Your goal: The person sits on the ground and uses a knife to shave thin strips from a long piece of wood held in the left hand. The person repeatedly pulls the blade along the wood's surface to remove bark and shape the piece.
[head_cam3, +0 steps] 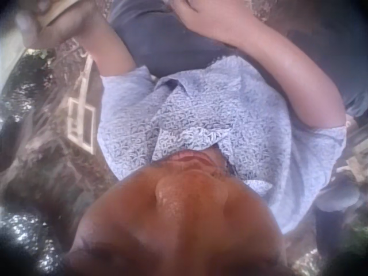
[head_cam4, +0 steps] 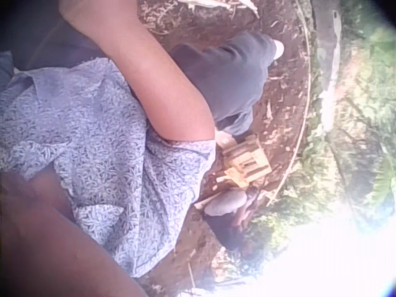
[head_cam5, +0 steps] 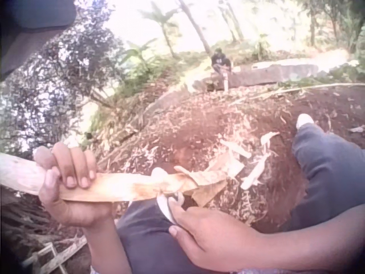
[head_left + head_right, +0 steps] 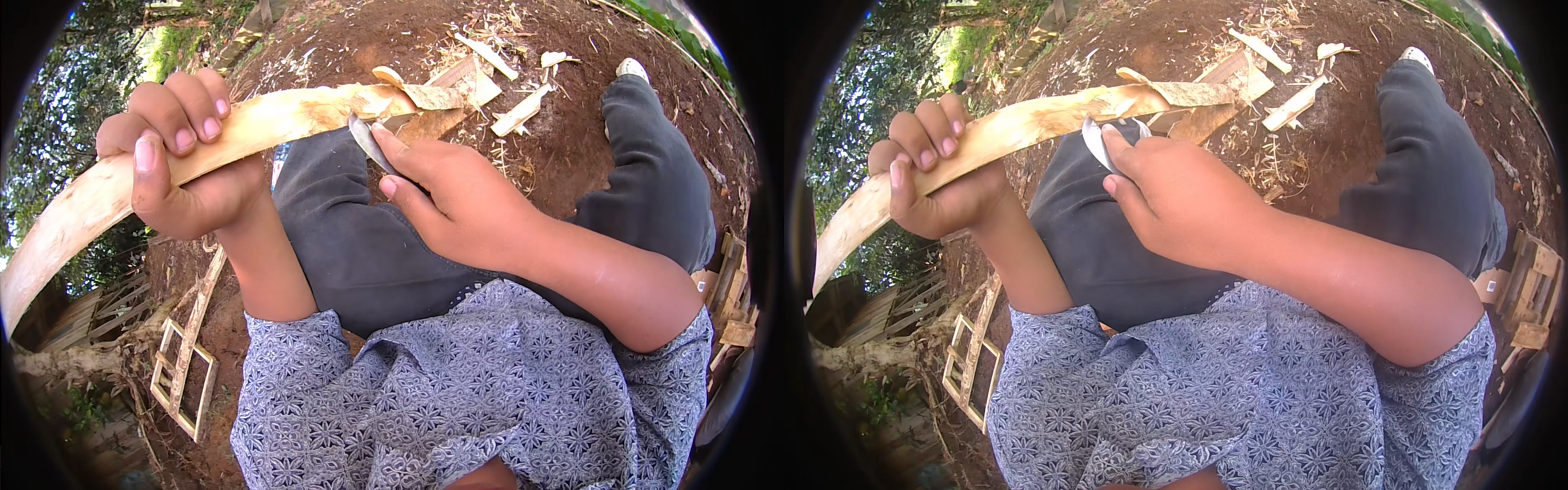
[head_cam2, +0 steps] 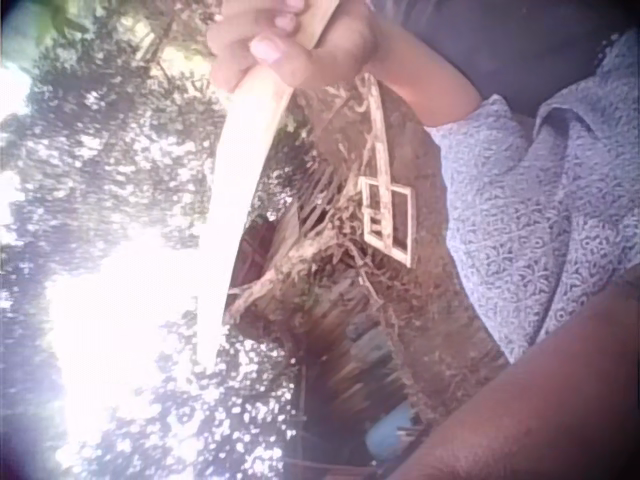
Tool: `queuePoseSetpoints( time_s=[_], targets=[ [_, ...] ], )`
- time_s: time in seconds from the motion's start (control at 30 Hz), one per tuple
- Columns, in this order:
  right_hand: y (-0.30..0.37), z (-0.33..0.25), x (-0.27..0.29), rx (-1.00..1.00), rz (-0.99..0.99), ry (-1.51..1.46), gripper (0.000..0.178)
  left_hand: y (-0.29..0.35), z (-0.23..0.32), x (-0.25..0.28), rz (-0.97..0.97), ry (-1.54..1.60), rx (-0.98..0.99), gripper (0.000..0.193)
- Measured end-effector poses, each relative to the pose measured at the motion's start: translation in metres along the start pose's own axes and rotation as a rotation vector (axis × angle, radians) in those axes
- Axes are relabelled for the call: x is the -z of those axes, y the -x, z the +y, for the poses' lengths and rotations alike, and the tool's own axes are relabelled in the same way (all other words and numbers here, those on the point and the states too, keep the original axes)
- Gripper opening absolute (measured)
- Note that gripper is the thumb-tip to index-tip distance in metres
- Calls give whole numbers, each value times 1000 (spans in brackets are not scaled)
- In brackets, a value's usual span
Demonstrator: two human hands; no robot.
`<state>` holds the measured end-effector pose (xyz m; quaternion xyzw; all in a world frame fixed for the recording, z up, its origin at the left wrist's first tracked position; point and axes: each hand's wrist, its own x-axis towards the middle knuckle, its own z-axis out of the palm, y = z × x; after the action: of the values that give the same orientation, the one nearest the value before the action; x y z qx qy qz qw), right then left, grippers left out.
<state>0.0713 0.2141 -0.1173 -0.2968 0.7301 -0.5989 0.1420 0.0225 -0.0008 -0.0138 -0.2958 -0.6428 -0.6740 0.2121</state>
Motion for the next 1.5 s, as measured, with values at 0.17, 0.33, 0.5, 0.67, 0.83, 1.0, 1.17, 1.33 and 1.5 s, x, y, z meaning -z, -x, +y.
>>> queuePoseSetpoints(
  time_s=[0.17, 0.33, 0.5, 0.67, 0.83, 1.0, 1.17, 1.33, 1.5],
  targets=[
    [3, -8, -1, -9, -18, -27, 47, -2, -1, 3, -25, 8, -5, 13],
    [2, -9, -1, -21, -49, -66, 49, 0, -1, 3, 23, 4, 18, 14],
    [2, -6, -12, -11, 7, -73, 49, -2, -4, -6, 104, 15, 56, 18],
    [6, -4, -22, -17, 65, -124, 48, -3, -6, 2, 9, 45, -3, 11],
    [8, -5, -19, -5, 112, -158, 48, -4, -6, 1, -19, 58, -12, 12],
    [11, -8, -21, 20, 135, -191, 48, -2, -4, 0, -21, 51, -8, 11],
    [6, -3, -24, 39, 161, -182, 47, -2, -3, -1, -10, 42, 1, 13],
    [3, -7, -18, -8, 108, -180, 46, -2, -4, -3, 10, 33, 12, 14],
    [5, -7, -29, -27, 147, -302, 49, -4, -4, -3, -9, 21, 4, 11]
  ],
)
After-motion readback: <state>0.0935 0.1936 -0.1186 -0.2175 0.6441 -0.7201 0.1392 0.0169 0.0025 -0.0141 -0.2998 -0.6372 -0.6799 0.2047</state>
